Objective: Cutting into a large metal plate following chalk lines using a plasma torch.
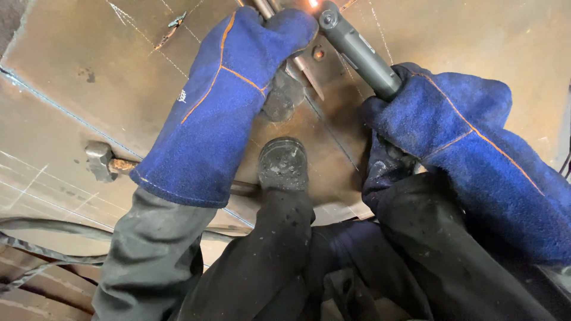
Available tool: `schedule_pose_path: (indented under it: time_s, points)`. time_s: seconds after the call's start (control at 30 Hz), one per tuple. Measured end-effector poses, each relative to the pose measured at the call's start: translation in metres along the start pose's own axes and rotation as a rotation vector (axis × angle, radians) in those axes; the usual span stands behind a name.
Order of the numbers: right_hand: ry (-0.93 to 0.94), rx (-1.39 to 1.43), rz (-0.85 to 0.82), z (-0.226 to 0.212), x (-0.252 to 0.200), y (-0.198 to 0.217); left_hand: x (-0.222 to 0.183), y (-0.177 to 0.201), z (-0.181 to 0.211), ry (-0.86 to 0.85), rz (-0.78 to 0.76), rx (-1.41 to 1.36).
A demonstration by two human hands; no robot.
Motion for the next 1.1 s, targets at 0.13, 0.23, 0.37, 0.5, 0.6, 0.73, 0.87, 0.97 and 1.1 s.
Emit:
schedule_pose_path:
  time_s: [0.13,0.23,0.37,0.5,0.6,0.73,0.87,0.97,1.1]
  points:
    - [0.000,-0.007,-0.002,0.001,-0.003,-0.002,0.003,0.000,-0.003,-0.048,0.042,0.004]
    - [0.002,-0.016,-0.001,-0.077,-0.028,0.093,0.003,-0.003,-0.007,-0.058,0.024,-0.064]
    - [0.007,-0.023,-0.002,-0.139,-0.064,0.166,0.001,-0.002,-0.003,-0.046,0.013,-0.130]
    - [0.005,-0.028,0.001,-0.146,-0.068,0.175,-0.001,0.001,0.000,-0.020,0.038,-0.116]
    - [0.008,-0.034,0.000,-0.149,-0.069,0.177,-0.003,0.001,0.000,-0.025,0.031,-0.157]
    - [0.009,-0.039,0.000,-0.150,-0.070,0.178,-0.008,0.002,0.003,-0.017,0.008,-0.232]
    - [0.012,-0.048,0.003,-0.151,-0.071,0.180,0.001,-0.003,-0.001,-0.011,0.028,-0.194]
    - [0.015,-0.056,0.007,-0.130,-0.064,0.170,0.040,-0.026,-0.034,-0.083,0.072,-0.005]
    - [0.005,-0.051,0.003,-0.091,-0.054,0.152,0.011,-0.014,-0.013,0.106,-0.021,-0.150]
Point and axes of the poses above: each hand's wrist, its own x-axis towards the middle knuckle, its own y-axis out of the back of the hand, z = x × y, the point moved 8 cm from there along x, towards the middle knuckle, and after that the axes turned 8 degrees about z, right-handed, at the moved point
